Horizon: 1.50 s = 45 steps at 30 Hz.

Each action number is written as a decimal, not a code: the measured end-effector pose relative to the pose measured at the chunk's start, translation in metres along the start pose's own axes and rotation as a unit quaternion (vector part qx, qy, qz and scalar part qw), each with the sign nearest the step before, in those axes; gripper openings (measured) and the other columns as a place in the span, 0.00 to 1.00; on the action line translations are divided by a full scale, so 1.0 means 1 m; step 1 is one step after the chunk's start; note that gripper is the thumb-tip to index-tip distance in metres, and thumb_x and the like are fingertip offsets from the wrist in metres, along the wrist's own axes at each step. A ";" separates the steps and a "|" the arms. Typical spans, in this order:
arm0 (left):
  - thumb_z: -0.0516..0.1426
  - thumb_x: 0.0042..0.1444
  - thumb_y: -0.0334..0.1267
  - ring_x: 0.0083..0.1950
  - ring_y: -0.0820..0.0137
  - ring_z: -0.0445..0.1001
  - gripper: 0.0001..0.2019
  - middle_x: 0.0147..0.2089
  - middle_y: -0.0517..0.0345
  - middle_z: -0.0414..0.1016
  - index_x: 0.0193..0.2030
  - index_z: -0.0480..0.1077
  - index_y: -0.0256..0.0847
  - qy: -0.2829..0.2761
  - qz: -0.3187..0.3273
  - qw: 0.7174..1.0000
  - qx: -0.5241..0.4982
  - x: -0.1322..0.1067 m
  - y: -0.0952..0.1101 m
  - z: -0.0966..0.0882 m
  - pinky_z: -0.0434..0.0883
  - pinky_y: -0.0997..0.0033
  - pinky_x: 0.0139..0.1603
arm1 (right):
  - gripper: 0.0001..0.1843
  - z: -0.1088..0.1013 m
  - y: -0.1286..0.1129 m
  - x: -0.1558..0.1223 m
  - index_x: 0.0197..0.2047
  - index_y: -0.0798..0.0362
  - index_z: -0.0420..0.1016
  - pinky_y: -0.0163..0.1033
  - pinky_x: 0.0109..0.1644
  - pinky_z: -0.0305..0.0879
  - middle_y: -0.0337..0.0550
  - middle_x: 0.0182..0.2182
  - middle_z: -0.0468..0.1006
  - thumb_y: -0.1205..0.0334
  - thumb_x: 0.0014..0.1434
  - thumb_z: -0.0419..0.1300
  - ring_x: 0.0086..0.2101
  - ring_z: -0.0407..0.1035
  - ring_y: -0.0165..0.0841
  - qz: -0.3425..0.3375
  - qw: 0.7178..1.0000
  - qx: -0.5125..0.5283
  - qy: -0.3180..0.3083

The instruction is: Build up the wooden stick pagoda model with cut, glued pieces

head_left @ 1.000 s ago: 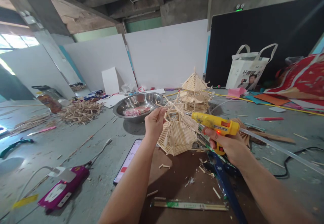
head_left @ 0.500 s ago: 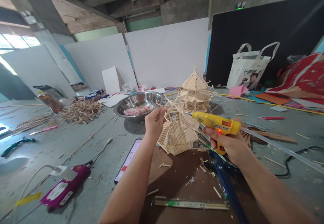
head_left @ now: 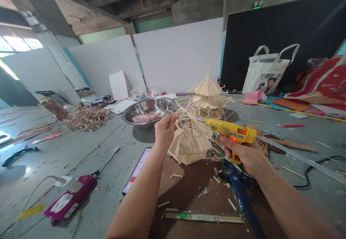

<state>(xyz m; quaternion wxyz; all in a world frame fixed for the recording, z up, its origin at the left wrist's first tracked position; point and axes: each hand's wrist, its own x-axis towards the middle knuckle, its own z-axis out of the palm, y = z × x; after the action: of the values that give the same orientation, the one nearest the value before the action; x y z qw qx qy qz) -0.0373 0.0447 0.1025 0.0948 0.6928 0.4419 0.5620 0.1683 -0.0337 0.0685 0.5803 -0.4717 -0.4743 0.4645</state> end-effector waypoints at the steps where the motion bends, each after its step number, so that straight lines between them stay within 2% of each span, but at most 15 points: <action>1: 0.49 0.54 0.41 0.15 0.80 0.63 0.12 0.16 0.65 0.63 0.30 0.70 0.37 0.001 0.001 1.000 0.001 0.000 0.000 0.000 0.61 0.84 0.18 | 0.12 0.000 0.000 0.000 0.25 0.55 0.71 0.31 0.17 0.50 0.34 0.11 0.64 0.54 0.43 0.62 0.15 0.57 0.24 0.000 1.000 -0.001 0.000; 12: 0.49 0.54 0.41 0.15 0.80 0.63 0.13 0.15 0.65 0.64 0.30 0.70 0.37 0.001 0.002 1.000 0.011 0.000 0.000 0.000 0.61 0.83 0.18 | 0.14 0.000 -0.001 0.000 0.25 0.56 0.71 0.31 0.17 0.50 0.34 0.11 0.64 0.53 0.42 0.62 0.15 0.56 0.24 -0.003 1.000 -0.013 0.007; 19: 0.49 0.54 0.40 0.16 0.80 0.63 0.12 0.15 0.65 0.64 0.29 0.70 0.37 -0.001 0.009 1.000 0.023 0.000 0.001 -0.001 0.61 0.83 0.19 | 0.17 0.004 -0.005 -0.001 0.24 0.56 0.70 0.31 0.16 0.50 0.34 0.10 0.64 0.50 0.37 0.64 0.14 0.56 0.24 0.012 1.000 -0.003 0.021; 45: 0.49 0.54 0.41 0.16 0.80 0.63 0.12 0.15 0.65 0.63 0.29 0.70 0.38 -0.005 0.007 1.000 0.012 0.000 0.000 0.000 0.61 0.83 0.19 | 0.17 0.003 -0.004 -0.001 0.23 0.55 0.70 0.31 0.16 0.50 0.34 0.11 0.64 0.50 0.37 0.64 0.14 0.56 0.24 0.022 1.000 -0.010 0.014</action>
<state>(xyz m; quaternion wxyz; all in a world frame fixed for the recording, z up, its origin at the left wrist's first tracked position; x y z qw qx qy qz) -0.0378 0.0450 0.1025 0.0846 0.6995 0.4436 0.5539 0.1656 -0.0348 0.0730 0.5723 -0.4942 -0.4600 0.4655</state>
